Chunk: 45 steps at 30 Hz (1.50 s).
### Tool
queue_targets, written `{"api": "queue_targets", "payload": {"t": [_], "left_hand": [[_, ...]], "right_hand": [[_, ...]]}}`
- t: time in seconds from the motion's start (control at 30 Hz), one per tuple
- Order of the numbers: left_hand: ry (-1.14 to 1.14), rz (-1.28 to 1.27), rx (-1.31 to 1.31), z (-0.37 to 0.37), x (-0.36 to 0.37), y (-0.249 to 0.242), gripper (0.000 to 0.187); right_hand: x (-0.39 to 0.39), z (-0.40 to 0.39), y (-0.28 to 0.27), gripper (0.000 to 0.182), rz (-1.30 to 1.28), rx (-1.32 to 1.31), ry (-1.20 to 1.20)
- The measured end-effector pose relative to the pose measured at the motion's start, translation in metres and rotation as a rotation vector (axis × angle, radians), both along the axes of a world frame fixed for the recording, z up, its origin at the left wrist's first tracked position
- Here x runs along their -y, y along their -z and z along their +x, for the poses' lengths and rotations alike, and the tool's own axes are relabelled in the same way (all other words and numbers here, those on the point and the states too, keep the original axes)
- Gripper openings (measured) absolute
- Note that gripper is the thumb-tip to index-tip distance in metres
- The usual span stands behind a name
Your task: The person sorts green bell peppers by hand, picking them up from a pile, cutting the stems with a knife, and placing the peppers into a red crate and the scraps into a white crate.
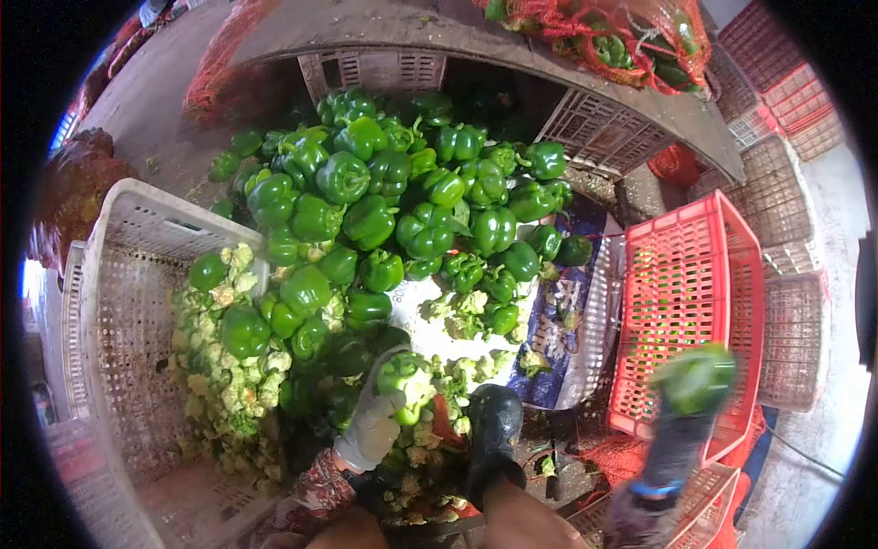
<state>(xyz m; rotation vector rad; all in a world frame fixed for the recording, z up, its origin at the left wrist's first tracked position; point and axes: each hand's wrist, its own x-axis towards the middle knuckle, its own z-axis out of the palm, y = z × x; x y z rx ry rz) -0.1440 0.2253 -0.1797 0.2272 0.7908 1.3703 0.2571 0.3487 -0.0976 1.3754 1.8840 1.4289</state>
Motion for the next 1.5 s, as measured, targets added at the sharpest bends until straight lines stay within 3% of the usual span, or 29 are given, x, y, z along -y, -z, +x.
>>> {"api": "queue_targets", "payload": {"t": [0.03,0.07,0.13,0.2,0.27,0.3,0.33,0.4,0.43,0.47,0.53,0.6,0.7,0.73,0.83,0.87,0.93,1.03,1.07,1.13,1.2,1.27,1.3,1.37,1.5], "left_hand": [[-0.001,0.036,0.034,0.004,-0.001,-0.002,0.065],[0.006,0.087,0.023,0.006,-0.003,-0.005,0.061],[0.011,0.057,0.053,0.012,-0.003,-0.009,0.059],[-0.027,0.036,-0.016,0.019,-0.006,-0.009,0.051],[-0.021,0.082,-0.219,0.023,-0.005,-0.001,0.052],[-0.019,0.11,-0.317,0.026,-0.005,0.002,0.053],[0.03,0.104,-0.39,0.025,-0.006,-0.004,0.054],[0.033,0.165,-0.555,0.024,-0.008,-0.016,0.054],[0.03,0.184,-0.638,0.023,-0.007,-0.018,0.054],[0.024,0.179,-0.694,0.022,-0.003,-0.016,0.055],[0.03,0.18,-0.799,0.016,0.005,-0.014,0.057],[0.033,0.181,-0.794,0.016,0.006,-0.009,0.058],[0.032,-0.034,-0.591,0.031,0.005,0.0,0.056],[0.03,-0.06,-0.635,0.038,0.004,-0.001,0.052],[0.081,-0.123,-0.404,0.042,0.008,0.0,0.05],[0.096,-0.099,-0.429,0.043,0.005,-0.001,0.048],[0.122,-0.054,-0.479,0.045,-0.004,-0.004,0.045],[0.079,-0.072,-0.087,0.049,-0.003,0.012,0.045],[0.057,-0.116,-0.1,0.054,-0.009,0.005,0.044],[-0.056,-0.148,0.073,0.06,-0.018,0.011,0.045],[-0.031,-0.144,0.231,0.06,-0.044,-0.006,0.05],[-0.069,-0.104,0.16,0.069,-0.073,-0.028,0.051],[-0.081,-0.112,0.172,0.076,-0.093,-0.049,0.05],[0.189,0.176,-0.022,0.106,-0.134,-0.077,0.061],[0.465,0.36,0.027,0.185,-0.185,-0.167,0.071]], "right_hand": [[-0.015,0.006,-0.042,0.056,0.032,-0.586,-0.045],[-0.03,0.012,-0.085,0.056,0.112,-1.165,-0.25],[-0.031,-0.016,-0.121,0.054,0.158,-1.191,-0.296],[-0.028,-0.025,-0.126,0.047,0.13,-1.221,-0.043],[-0.007,-0.012,-0.051,0.037,-0.325,-1.944,-0.17],[0.004,-0.022,-0.004,0.034,-0.711,-1.707,-0.226],[0.023,-0.051,0.05,0.035,-1.013,-1.639,0.186],[0.049,-0.194,0.013,0.047,-1.501,-2.084,0.203],[0.056,-0.216,0.039,0.053,-1.571,-2.154,0.051],[0.053,-0.227,0.039,0.061,-1.522,-1.707,0.356],[0.04,-0.225,0.031,0.068,-1.741,-1.72,0.264],[0.07,-0.234,0.085,0.069,-1.573,-2.204,0.103],[0.07,-0.243,0.075,0.071,-1.511,-2.283,0.145],[0.067,-0.24,0.062,0.073,-1.531,-2.22,0.212],[0.07,-0.233,0.059,0.068,-1.512,-2.176,0.389],[0.078,-0.22,0.08,0.052,-1.627,-2.259,0.495],[0.09,-0.201,0.112,0.041,-1.712,-2.507,0.555],[0.098,-0.184,0.124,0.035,-1.561,-2.557,0.263],[0.097,-0.178,0.125,0.033,-1.495,-2.543,0.204],[0.093,-0.166,0.147,0.033,-1.382,-2.342,0.26],[0.084,-0.152,0.145,0.029,-1.287,-2.81,0.275],[0.075,-0.142,0.145,0.025,-1.1,-3.346,0.353],[0.076,-0.142,0.141,0.024,-0.983,-3.385,0.453],[0.079,-0.144,0.129,0.021,-0.729,-3.445,0.644],[0.072,-0.149,0.101,0.031,-0.635,-3.381,0.695]]}}
